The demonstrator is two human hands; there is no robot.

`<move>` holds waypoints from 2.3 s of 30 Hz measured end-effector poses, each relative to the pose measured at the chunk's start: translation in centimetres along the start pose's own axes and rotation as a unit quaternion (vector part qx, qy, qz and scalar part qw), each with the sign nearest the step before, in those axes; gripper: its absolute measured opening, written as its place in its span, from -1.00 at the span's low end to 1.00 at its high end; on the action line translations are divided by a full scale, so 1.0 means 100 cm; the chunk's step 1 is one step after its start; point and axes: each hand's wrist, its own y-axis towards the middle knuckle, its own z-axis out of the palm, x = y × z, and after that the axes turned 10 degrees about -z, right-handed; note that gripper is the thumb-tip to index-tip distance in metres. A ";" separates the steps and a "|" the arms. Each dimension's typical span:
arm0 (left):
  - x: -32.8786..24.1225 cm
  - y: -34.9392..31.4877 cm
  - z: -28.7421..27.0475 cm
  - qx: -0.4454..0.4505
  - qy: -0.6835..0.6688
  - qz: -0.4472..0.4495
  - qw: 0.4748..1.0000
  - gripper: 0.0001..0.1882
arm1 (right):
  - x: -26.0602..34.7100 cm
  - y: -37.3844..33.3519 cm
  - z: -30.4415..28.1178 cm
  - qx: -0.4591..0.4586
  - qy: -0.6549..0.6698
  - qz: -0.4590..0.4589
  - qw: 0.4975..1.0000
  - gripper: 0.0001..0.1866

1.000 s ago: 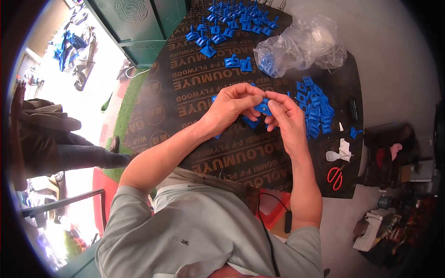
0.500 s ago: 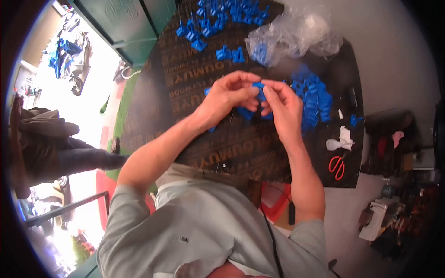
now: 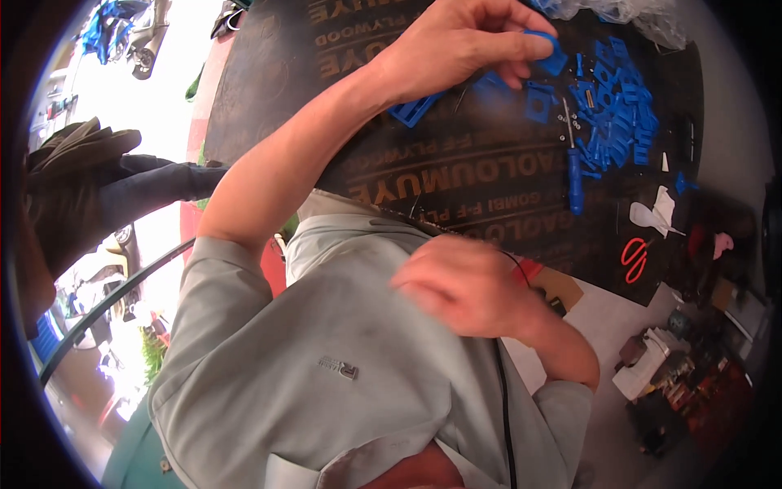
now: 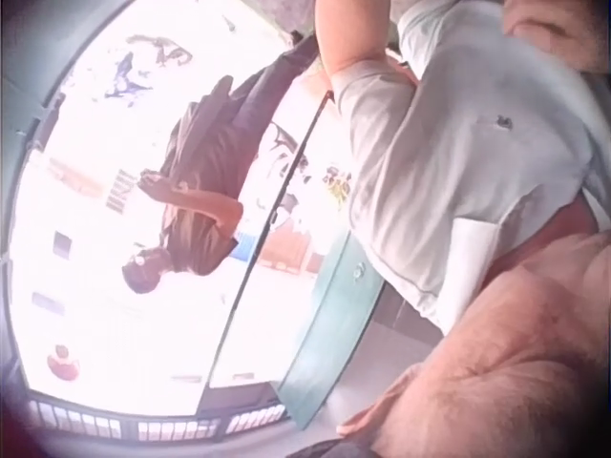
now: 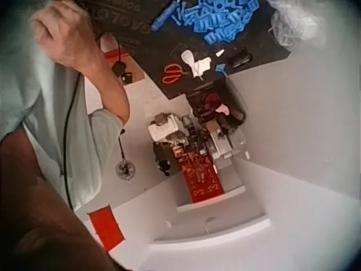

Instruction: The person assembles plastic components by inserting metal pins into the parts and fitting the pieces together using a screwdriver and by hand.

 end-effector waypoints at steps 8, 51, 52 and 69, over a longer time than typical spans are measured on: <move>-0.002 0.004 0.005 -0.005 0.040 0.020 0.999 -0.70 | -0.171 -0.070 0.126 0.145 -0.077 0.337 0.927 -0.60; -0.009 -0.001 0.011 -0.154 -0.067 0.039 0.985 -0.69 | -0.024 0.055 -0.110 -0.307 -0.008 0.081 0.948 -0.92; -0.009 0.000 0.011 -0.154 -0.076 0.038 0.984 -0.68 | -0.039 0.059 -0.122 -0.345 -0.010 0.058 0.937 -0.91; -0.001 -0.006 -0.001 -0.092 -0.195 -0.042 0.976 -0.71 | -0.085 0.055 -0.120 -0.424 -0.011 0.093 0.901 -0.87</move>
